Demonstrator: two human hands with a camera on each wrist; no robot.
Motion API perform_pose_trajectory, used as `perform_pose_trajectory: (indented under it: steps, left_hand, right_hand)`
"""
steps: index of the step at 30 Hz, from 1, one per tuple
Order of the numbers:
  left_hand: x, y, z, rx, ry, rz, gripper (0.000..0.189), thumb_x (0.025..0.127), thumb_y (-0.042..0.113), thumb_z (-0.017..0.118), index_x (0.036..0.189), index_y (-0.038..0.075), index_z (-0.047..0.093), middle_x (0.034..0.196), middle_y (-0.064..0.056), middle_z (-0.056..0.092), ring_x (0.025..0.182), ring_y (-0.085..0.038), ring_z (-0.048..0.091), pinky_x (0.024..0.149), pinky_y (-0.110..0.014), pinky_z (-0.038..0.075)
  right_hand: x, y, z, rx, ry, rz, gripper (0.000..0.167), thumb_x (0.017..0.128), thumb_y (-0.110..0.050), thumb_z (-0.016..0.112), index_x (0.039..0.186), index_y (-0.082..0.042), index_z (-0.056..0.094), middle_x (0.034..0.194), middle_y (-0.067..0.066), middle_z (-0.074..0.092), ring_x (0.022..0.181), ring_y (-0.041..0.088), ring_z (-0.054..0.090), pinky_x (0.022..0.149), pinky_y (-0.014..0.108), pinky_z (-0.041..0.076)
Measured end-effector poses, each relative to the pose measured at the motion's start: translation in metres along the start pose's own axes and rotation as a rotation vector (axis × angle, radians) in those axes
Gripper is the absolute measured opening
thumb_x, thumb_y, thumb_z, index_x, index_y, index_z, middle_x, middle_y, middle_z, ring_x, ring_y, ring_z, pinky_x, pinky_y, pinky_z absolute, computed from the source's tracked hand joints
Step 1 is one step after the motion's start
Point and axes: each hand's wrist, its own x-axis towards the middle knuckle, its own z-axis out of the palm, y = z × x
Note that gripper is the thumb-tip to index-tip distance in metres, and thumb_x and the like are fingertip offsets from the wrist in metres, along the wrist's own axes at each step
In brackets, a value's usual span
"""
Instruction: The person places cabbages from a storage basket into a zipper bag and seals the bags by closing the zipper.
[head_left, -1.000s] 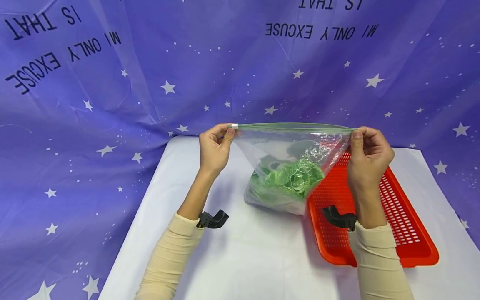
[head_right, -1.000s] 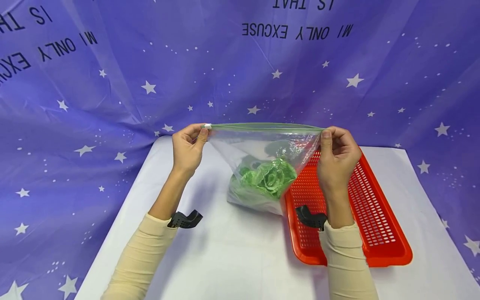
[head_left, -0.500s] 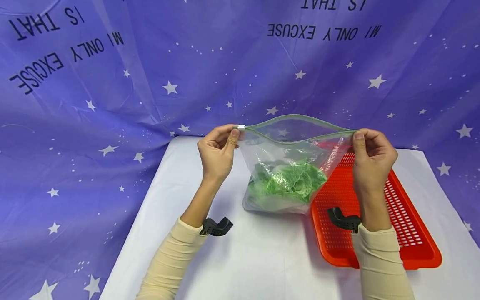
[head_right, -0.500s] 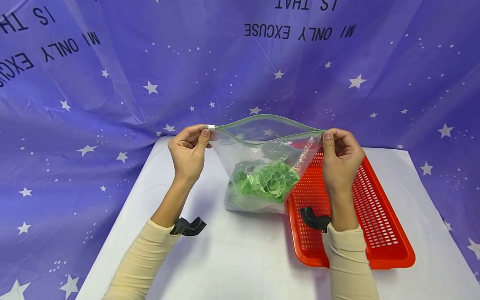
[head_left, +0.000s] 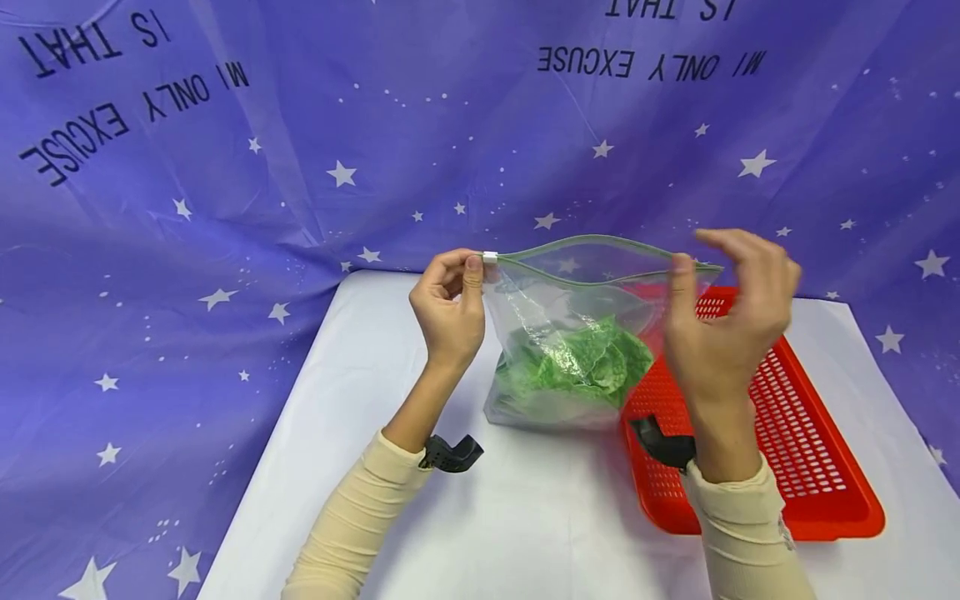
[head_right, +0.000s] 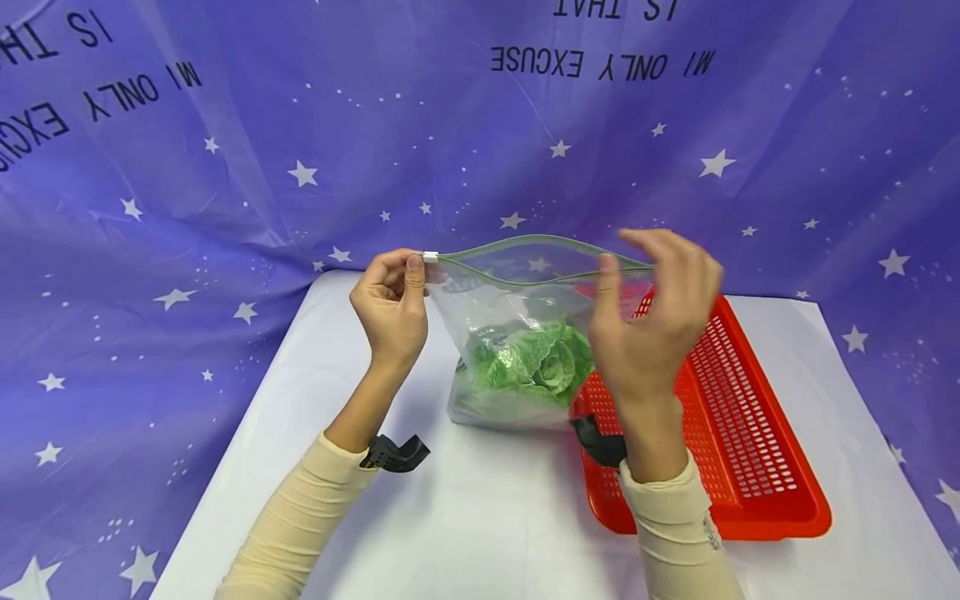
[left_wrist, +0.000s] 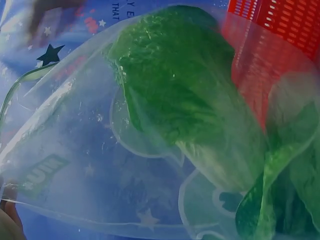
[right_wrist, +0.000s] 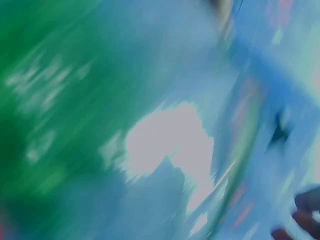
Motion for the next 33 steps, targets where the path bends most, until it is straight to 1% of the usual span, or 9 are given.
perform_pose_trajectory:
  steps: [3,5,7,9,13,16,21,27,33]
  left_hand:
    - [-0.002,0.002,0.008,-0.021,-0.003,0.007,0.016,0.096,0.01,0.063,0.094,-0.005,0.066,0.075,-0.013,0.07,0.064,-0.024,0.068,0.058,-0.029,0.052]
    - [-0.003,0.003,0.008,-0.027,-0.001,0.007,0.014,0.095,0.008,0.063,0.094,-0.005,0.066,0.075,-0.013,0.07,0.065,-0.023,0.067,0.059,-0.03,0.053]
    - [-0.003,0.004,0.008,-0.038,-0.006,0.002,0.013,0.095,0.007,0.064,0.094,-0.006,0.065,0.076,-0.013,0.07,0.066,-0.022,0.066,0.061,-0.031,0.053]
    - [-0.004,0.003,0.008,-0.051,-0.013,-0.007,0.013,0.094,0.005,0.064,0.094,-0.007,0.065,0.077,-0.014,0.07,0.066,-0.021,0.066,0.062,-0.031,0.054]
    - [-0.005,0.002,0.009,-0.083,-0.009,-0.036,0.013,0.094,0.004,0.064,0.094,-0.009,0.064,0.078,-0.015,0.07,0.066,-0.019,0.066,0.061,-0.029,0.053]
    - [-0.005,0.002,0.01,-0.115,-0.004,-0.053,0.013,0.094,0.004,0.064,0.094,-0.009,0.063,0.079,-0.017,0.07,0.066,-0.018,0.066,0.06,-0.027,0.052]
    - [-0.006,0.003,0.012,-0.148,-0.01,-0.071,0.013,0.093,0.002,0.064,0.093,-0.011,0.062,0.08,-0.019,0.069,0.066,-0.015,0.064,0.061,-0.026,0.051]
    - [-0.008,0.003,0.013,-0.176,-0.011,-0.09,0.012,0.092,0.001,0.064,0.093,-0.011,0.063,0.08,-0.019,0.069,0.068,-0.015,0.065,0.063,-0.026,0.052]
    - [-0.009,0.002,0.015,-0.188,-0.017,-0.099,0.013,0.092,0.001,0.065,0.092,-0.012,0.063,0.08,-0.018,0.069,0.07,-0.015,0.066,0.065,-0.029,0.053]
  right_hand:
    - [0.002,-0.02,0.019,0.111,-0.197,-0.242,0.023,0.085,-0.017,0.07,0.098,0.002,0.073,0.097,0.017,0.068,0.095,0.036,0.058,0.09,0.04,0.038]
    - [0.003,-0.028,0.036,0.171,-0.378,-0.292,0.021,0.085,-0.012,0.073,0.101,0.001,0.073,0.098,0.015,0.069,0.096,0.034,0.059,0.088,0.042,0.041]
    - [0.005,-0.031,0.049,0.175,-0.523,-0.279,0.023,0.083,-0.009,0.077,0.104,0.0,0.074,0.1,0.013,0.07,0.097,0.031,0.06,0.087,0.042,0.043]
    - [0.009,-0.03,0.058,0.14,-0.638,-0.216,0.025,0.081,-0.009,0.08,0.104,0.0,0.074,0.101,0.011,0.071,0.099,0.029,0.061,0.09,0.042,0.043]
    - [0.013,-0.023,0.068,0.087,-0.798,-0.073,0.025,0.08,-0.013,0.082,0.102,-0.001,0.076,0.098,0.01,0.073,0.104,0.028,0.064,0.095,0.04,0.044]
    - [0.013,-0.019,0.071,0.106,-0.841,-0.004,0.022,0.081,-0.014,0.081,0.1,-0.003,0.077,0.094,0.007,0.074,0.1,0.024,0.067,0.091,0.038,0.047]
    - [0.009,-0.014,0.074,0.203,-0.819,0.08,0.017,0.079,-0.011,0.083,0.095,-0.008,0.079,0.086,0.001,0.073,0.086,0.017,0.064,0.081,0.037,0.046]
    - [0.004,-0.009,0.078,0.262,-0.813,0.193,0.02,0.076,-0.015,0.086,0.093,-0.008,0.08,0.085,-0.002,0.071,0.088,0.013,0.062,0.085,0.034,0.045]
    - [0.002,-0.005,0.081,0.277,-0.793,0.234,0.018,0.075,-0.021,0.086,0.09,-0.011,0.08,0.081,-0.006,0.069,0.086,0.009,0.06,0.08,0.031,0.044]
